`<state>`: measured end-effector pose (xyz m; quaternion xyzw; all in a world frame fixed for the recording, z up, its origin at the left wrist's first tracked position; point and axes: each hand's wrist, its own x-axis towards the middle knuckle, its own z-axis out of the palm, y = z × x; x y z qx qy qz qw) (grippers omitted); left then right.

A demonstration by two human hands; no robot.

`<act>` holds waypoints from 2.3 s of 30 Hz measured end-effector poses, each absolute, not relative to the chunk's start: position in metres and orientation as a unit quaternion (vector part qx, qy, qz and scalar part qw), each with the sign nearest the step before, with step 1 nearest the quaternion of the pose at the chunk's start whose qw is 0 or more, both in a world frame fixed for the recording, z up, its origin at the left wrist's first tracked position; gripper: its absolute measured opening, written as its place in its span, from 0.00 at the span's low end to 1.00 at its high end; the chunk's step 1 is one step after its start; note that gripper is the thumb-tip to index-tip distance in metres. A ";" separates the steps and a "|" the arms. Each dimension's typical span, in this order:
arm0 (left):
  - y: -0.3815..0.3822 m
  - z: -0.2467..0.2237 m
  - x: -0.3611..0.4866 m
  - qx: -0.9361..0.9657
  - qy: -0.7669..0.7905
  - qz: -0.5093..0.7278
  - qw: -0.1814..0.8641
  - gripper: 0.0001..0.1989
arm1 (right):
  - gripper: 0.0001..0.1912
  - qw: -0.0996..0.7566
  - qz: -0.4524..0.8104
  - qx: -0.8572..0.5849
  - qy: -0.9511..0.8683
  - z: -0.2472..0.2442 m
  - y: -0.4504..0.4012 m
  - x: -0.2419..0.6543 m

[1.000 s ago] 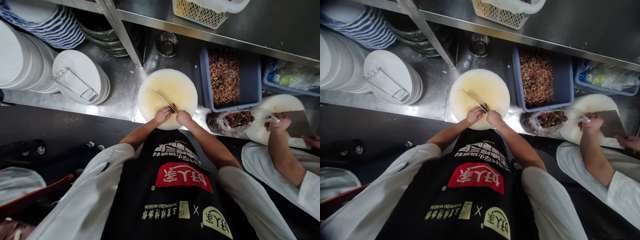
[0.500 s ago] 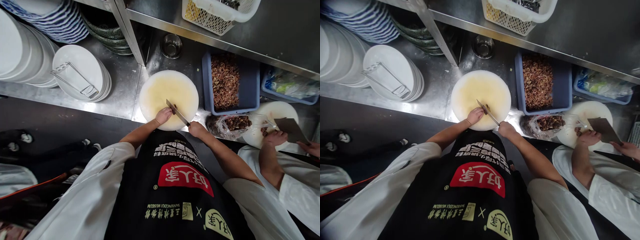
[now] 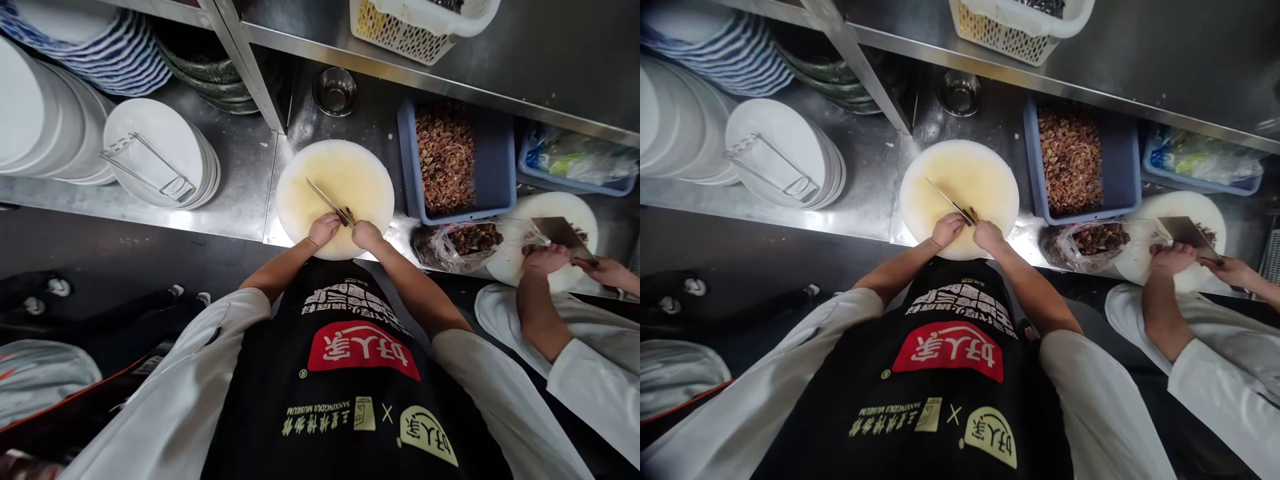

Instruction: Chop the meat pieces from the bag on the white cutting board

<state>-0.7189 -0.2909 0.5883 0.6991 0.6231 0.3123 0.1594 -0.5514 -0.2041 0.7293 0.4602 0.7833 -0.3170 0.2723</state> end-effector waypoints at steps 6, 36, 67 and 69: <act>-0.270 0.611 -0.742 0.732 0.606 0.266 0.158 0.11 | 0.19 0.198 -0.301 0.494 0.791 0.724 -0.230 -0.449; -0.264 0.606 -0.723 0.768 0.569 0.251 0.151 0.06 | 0.19 0.244 -0.258 0.546 0.759 0.754 -0.278 -0.459; -0.269 0.588 -0.734 0.784 0.527 0.291 0.149 0.15 | 0.18 0.276 -0.301 0.505 0.760 0.736 -0.257 -0.463; -0.269 0.589 -0.733 0.781 0.529 0.291 0.157 0.15 | 0.18 0.270 -0.319 0.517 0.747 0.726 -0.249 -0.489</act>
